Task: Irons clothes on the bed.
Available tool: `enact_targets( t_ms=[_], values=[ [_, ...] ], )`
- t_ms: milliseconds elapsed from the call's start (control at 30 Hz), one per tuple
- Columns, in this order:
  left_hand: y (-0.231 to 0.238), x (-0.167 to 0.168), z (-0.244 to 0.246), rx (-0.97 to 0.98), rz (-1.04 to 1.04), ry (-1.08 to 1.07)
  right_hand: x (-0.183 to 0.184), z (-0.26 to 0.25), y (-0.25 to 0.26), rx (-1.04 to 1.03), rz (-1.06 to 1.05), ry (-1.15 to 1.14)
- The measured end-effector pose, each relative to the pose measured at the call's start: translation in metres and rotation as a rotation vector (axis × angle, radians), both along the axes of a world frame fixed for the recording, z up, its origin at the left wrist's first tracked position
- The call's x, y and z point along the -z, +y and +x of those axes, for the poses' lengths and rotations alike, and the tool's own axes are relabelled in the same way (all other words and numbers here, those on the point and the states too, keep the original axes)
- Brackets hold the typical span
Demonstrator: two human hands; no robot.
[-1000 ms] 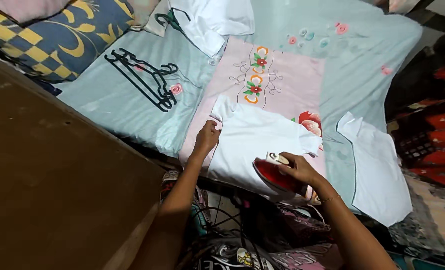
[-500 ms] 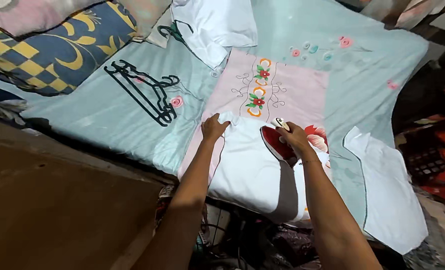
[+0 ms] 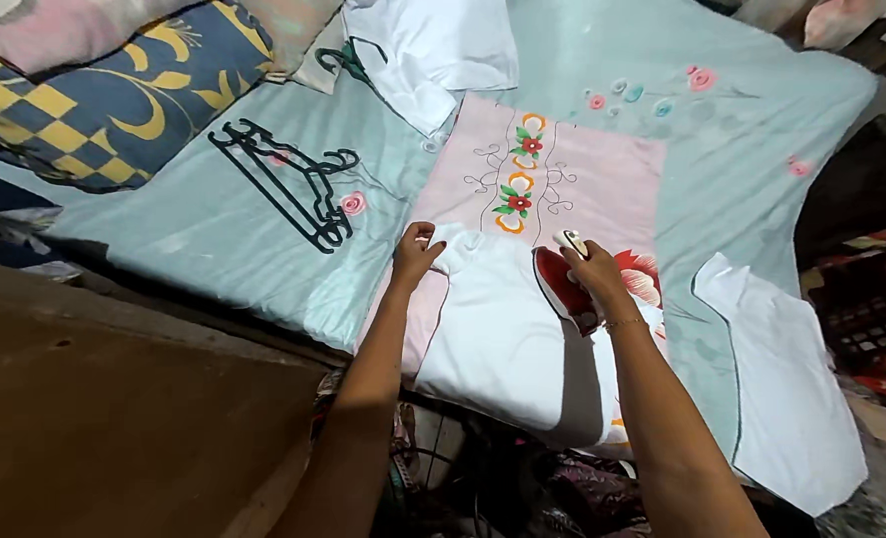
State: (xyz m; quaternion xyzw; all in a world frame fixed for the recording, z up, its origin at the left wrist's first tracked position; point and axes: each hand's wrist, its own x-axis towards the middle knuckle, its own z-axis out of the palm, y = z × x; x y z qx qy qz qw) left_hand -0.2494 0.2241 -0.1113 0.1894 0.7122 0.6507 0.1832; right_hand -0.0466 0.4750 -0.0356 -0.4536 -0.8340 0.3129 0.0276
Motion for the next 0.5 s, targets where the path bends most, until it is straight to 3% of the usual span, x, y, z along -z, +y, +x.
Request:
enact_targets(
  t_ms=[167,300,500],
  values=[
    [0.012,-0.008,-0.014,0.007,-0.186,-0.090,0.000,-0.023,-0.004,0.173,0.064,-0.063],
    [0.022,-0.021,-0.023,-0.014,-0.299,-0.195,-0.003,-0.019,-0.001,0.035,-0.048,0.026],
    [0.020,-0.030,-0.024,0.019,-0.197,-0.355,-0.036,-0.018,-0.044,-0.149,-0.111,0.125]
  ],
)
